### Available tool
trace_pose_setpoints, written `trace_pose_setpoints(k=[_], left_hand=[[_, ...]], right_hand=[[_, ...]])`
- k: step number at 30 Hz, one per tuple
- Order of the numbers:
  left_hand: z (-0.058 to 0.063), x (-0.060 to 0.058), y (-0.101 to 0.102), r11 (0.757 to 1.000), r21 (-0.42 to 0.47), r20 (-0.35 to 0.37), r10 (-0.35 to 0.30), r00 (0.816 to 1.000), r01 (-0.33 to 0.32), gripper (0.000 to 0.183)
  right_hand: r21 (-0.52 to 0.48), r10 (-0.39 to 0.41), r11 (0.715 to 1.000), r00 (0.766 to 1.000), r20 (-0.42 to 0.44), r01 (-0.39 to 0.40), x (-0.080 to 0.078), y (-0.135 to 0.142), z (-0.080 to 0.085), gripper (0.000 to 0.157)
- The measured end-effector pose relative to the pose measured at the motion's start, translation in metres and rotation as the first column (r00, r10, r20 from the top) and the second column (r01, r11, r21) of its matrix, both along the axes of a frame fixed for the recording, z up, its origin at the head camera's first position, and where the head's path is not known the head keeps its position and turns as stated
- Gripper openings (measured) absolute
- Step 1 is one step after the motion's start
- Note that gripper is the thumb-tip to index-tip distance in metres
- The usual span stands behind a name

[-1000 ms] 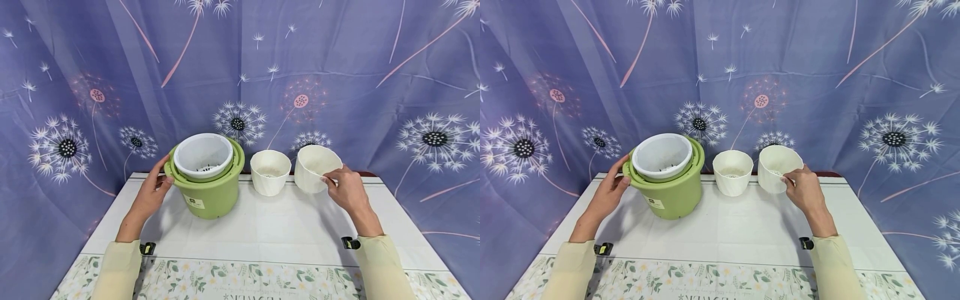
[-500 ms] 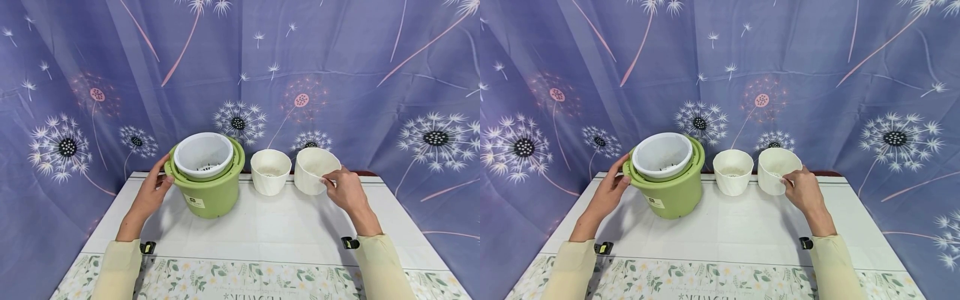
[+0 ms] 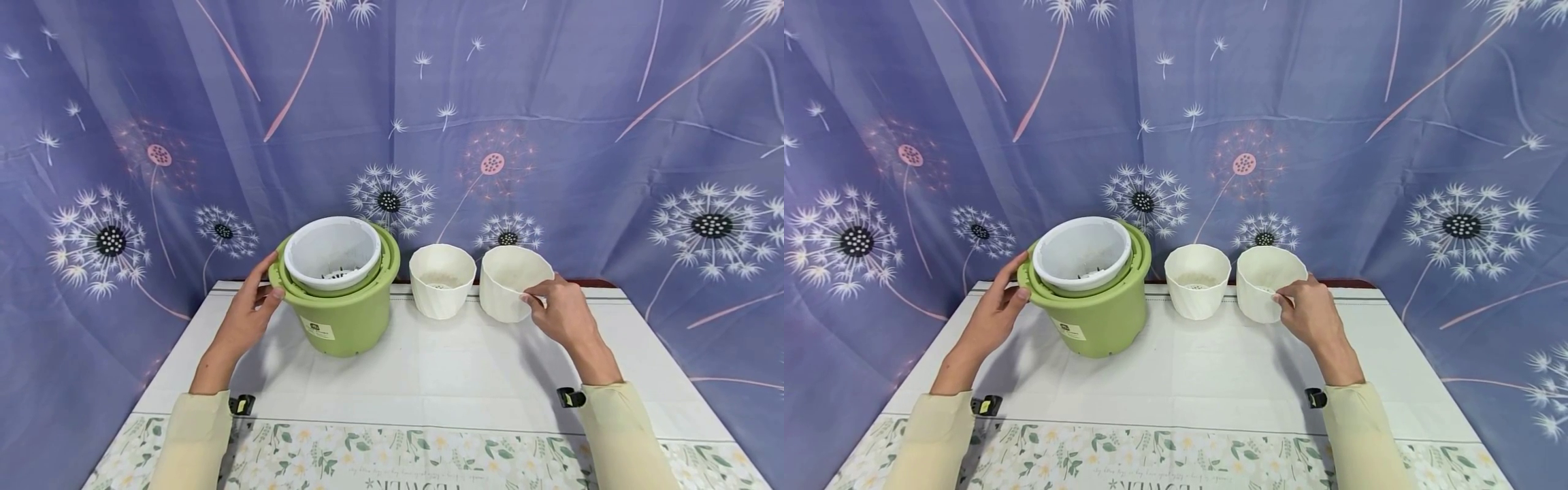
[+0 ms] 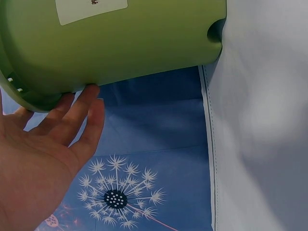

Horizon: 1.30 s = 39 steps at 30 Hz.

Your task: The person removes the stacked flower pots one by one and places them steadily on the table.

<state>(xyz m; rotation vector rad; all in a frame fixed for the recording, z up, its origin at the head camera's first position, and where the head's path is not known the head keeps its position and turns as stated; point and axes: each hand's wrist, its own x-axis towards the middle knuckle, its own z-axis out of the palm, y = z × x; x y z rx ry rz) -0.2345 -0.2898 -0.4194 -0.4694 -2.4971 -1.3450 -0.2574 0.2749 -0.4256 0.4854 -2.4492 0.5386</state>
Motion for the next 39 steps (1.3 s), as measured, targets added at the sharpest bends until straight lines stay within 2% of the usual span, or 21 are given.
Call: trace_pose_setpoints(k=[11,21,29,39], left_hand=[[-0.0002,0.0001,0.0002,1.0,0.01,-0.007,-0.007,1.0,0.007,0.066],[0.0011,0.0008,0.0007,1.0,-0.003,-0.006,-0.001,1.0,0.001,0.065],[0.0007,0.0011,0.001,1.0,0.001,-0.009,-0.006,1.0,0.006,0.066],[0.0004,0.0004,0.0005,1.0,-0.002,-0.012,-0.005,1.0,0.005,0.065]], right_hand=[[-0.004,0.0,1.0,1.0,0.024,0.0,0.0011,0.0,0.0,0.004],[0.037,0.031,0.999,1.0,0.002,-0.031,-0.0004,0.0012,-0.0015,0.003],[0.061,0.051,0.997,0.999,0.018,-0.052,0.0013,0.0026,-0.0005,0.005],[0.078,0.089,0.993,0.995,-0.039,-0.086,0.0002,0.0059,-0.0036,0.008]])
